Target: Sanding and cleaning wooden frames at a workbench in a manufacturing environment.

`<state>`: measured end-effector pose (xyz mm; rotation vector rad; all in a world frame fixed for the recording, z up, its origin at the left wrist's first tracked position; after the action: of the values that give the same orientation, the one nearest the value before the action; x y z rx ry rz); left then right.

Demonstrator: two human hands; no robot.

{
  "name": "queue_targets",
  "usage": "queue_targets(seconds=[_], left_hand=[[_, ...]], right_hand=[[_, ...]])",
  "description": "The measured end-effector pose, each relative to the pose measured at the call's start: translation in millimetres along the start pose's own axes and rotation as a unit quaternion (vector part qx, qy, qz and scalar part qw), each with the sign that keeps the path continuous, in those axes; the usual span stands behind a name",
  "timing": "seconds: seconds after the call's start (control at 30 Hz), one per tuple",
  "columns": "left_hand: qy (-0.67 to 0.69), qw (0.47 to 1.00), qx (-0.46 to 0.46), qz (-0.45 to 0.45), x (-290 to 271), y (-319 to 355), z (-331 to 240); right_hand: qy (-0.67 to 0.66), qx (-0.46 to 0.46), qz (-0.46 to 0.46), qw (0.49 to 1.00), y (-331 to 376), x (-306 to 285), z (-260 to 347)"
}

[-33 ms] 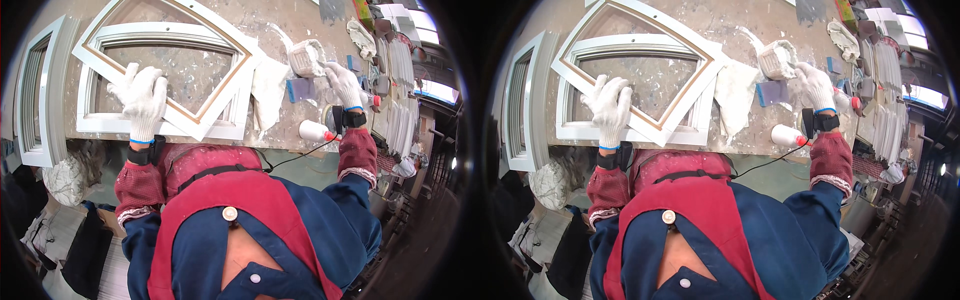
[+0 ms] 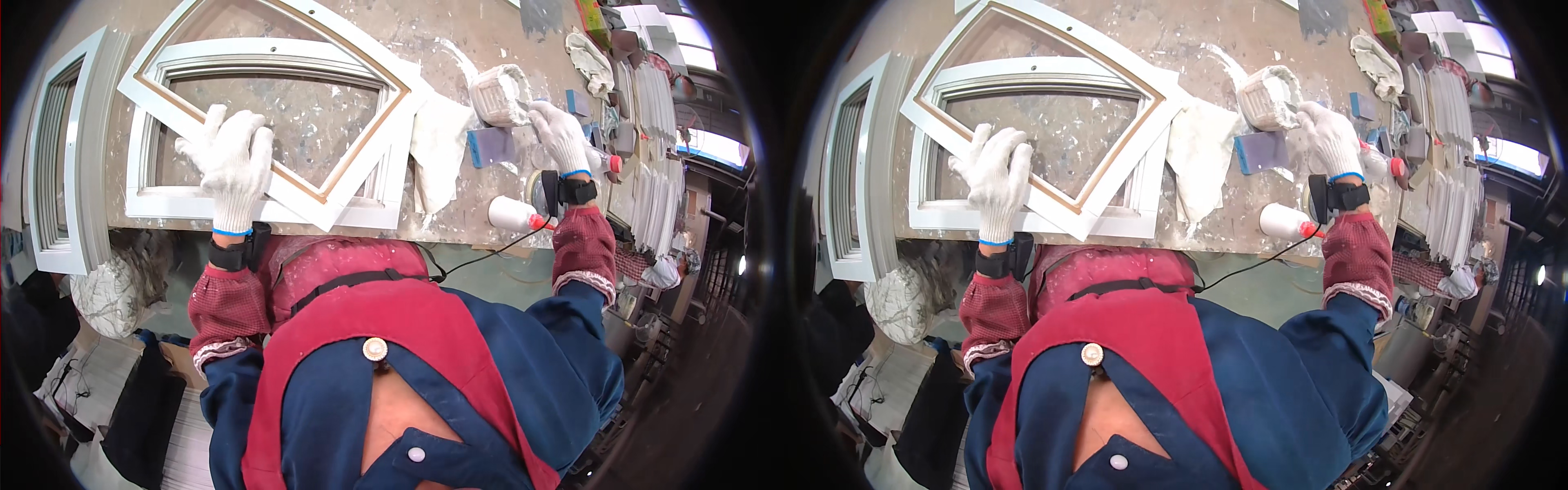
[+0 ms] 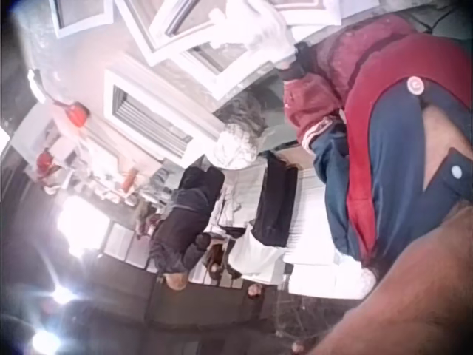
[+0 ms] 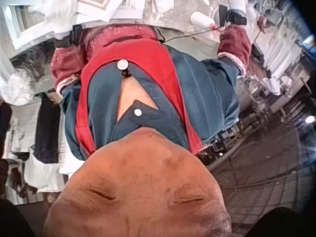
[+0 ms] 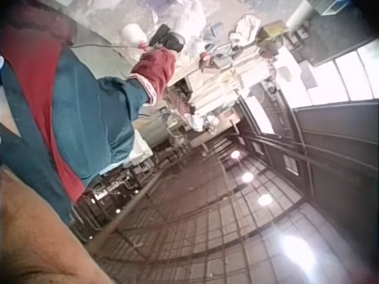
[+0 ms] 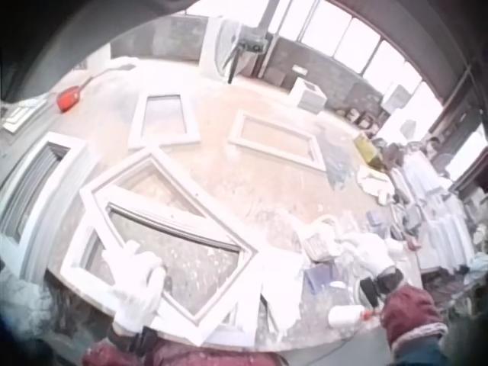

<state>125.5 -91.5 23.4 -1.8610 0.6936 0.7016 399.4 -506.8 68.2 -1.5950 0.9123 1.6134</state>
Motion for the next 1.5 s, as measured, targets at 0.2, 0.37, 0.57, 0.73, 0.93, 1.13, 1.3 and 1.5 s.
queue_targets(seconds=[0.2, 0.37, 0.57, 0.73, 0.93, 1.13, 1.3, 1.5], left_hand=[[0.01, 0.999, 0.017, -0.045, -0.8, 4.7, 2.0], [0.015, 1.0, -0.012, 0.007, -0.3, 1.1, 2.3], [0.014, 1.0, 0.01, -0.001, 8.6, 2.2, 4.6], [0.007, 1.0, 0.004, -0.01, 14.5, 6.0, 7.5], [-0.011, 0.999, 0.015, -0.031, 7.1, 7.1, 5.3], [-0.01, 0.999, 0.019, -0.032, 4.6, 3.8, 1.8], [0.014, 0.999, 0.02, -0.035, 5.3, 3.3, 3.7], [0.004, 0.998, 0.032, -0.051, 2.6, 1.4, 2.1]], right_hand=[[0.071, -0.04, 0.056, 0.995, -26.2, 16.2, -6.4], [0.113, -0.029, 0.078, 0.99, -40.8, 15.3, 5.6], [0.104, -0.038, 0.106, 0.988, -53.2, 24.8, -3.8], [-0.058, -0.089, 0.142, 0.984, -48.7, 18.6, -19.3], [-0.341, 0.212, 0.199, 0.894, -32.0, 25.4, -59.8], [-0.381, 0.25, 0.19, 0.87, -22.0, 20.6, -66.5], [-0.26, 0.25, 0.153, 0.92, -22.4, 5.4, -55.1], [0.111, -0.124, 0.013, 0.986, -16.7, -0.1, 0.7]])
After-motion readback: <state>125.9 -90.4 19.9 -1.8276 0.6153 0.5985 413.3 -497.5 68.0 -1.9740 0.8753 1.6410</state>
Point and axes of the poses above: each hand's wrist, its own y-axis away from the middle knuckle, its own x-axis out of the palm, z = x × y, the point moved 6 cm from there along -y, towards the middle knuckle, and after that the axes turned 7 degrees about -z, right-handed, at the moved point
